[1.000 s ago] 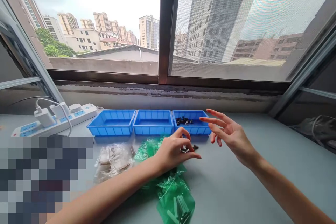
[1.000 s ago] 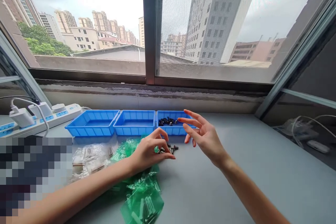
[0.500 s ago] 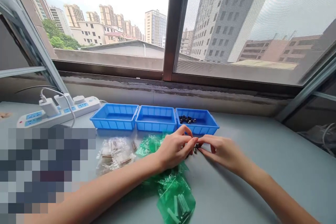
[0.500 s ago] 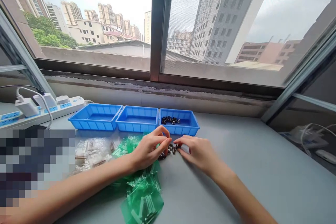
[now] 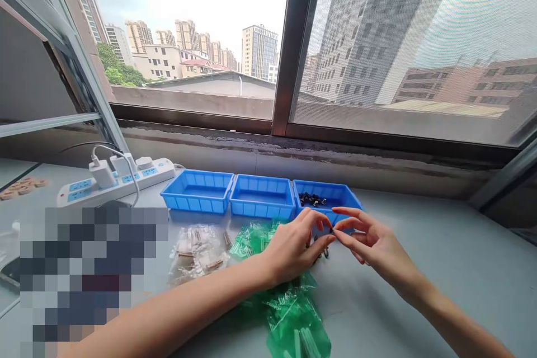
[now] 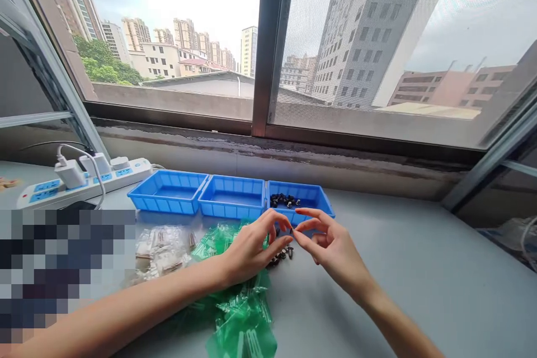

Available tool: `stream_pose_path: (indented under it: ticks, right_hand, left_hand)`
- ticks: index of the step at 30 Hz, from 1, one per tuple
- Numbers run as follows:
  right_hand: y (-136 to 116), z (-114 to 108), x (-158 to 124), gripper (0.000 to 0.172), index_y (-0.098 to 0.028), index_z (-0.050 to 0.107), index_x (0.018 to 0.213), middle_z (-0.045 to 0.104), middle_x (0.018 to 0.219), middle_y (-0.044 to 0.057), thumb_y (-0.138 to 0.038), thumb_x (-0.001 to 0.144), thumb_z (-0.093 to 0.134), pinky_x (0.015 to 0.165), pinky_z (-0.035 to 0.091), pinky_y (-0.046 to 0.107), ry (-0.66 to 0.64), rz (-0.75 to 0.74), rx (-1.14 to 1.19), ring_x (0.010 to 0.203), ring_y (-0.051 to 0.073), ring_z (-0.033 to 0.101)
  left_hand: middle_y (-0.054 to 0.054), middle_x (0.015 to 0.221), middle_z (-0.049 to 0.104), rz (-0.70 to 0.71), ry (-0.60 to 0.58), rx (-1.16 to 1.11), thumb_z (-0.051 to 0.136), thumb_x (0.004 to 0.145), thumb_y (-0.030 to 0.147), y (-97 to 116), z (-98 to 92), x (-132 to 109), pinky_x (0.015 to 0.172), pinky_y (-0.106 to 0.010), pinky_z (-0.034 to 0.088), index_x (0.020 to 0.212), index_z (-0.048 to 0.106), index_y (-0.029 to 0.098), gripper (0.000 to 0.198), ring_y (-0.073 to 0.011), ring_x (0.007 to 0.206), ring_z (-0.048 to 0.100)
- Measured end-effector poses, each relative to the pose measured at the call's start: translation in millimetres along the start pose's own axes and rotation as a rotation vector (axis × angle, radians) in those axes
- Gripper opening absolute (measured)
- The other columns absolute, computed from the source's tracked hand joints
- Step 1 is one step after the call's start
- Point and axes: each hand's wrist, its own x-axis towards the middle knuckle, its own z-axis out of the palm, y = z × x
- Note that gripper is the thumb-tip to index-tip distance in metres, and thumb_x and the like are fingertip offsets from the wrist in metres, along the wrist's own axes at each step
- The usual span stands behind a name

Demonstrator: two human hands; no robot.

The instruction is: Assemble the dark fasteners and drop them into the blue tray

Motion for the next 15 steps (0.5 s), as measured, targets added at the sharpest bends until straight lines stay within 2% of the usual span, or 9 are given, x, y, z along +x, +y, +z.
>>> stream_pose_path:
  ticks: [6, 10, 15]
  right_hand:
    - [3.6, 3.9, -1.4, 0.054, -0.022, 0.064, 0.102, 0.064, 0.078, 0.001, -0.057, 0.063, 0.073, 0.039, 0.028, 0.023, -0.071, 0.089, 0.087, 0.040, 0.004, 0.035]
    - [8.5, 4.3, 0.9, 0.056, -0.021, 0.065, 0.102, 0.067, 0.083, 0.004, -0.059, 0.062, 0.073, 0.038, 0.028, 0.022, -0.144, 0.121, 0.089, 0.040, 0.004, 0.036]
    - [6.8, 7.8, 0.0, 0.053, -0.021, 0.068, 0.095, 0.067, 0.084, 0.005, -0.056, 0.056, 0.077, 0.037, 0.027, 0.022, -0.069, 0.119, 0.115, 0.038, 0.003, 0.033]
  left_hand:
    - [0.001, 0.098, 0.061, -0.045, 0.014, -0.034, 0.047, 0.092, 0.028, -1.7, 0.5, -1.3, 0.070, -0.025, 0.043, 0.109, 0.047, 0.023, 0.018, -0.0128, 0.074, 0.058]
    - [0.001, 0.099, 0.061, -0.040, 0.010, -0.025, 0.042, 0.094, 0.028, 0.3, -0.7, -2.1, 0.071, -0.024, 0.043, 0.104, 0.049, 0.023, 0.013, -0.0129, 0.078, 0.058]
    - [0.001, 0.099, 0.060, -0.043, 0.013, 0.000, 0.042, 0.094, 0.026, 1.1, -1.4, -2.1, 0.070, -0.023, 0.042, 0.105, 0.050, 0.023, 0.013, -0.0123, 0.076, 0.057]
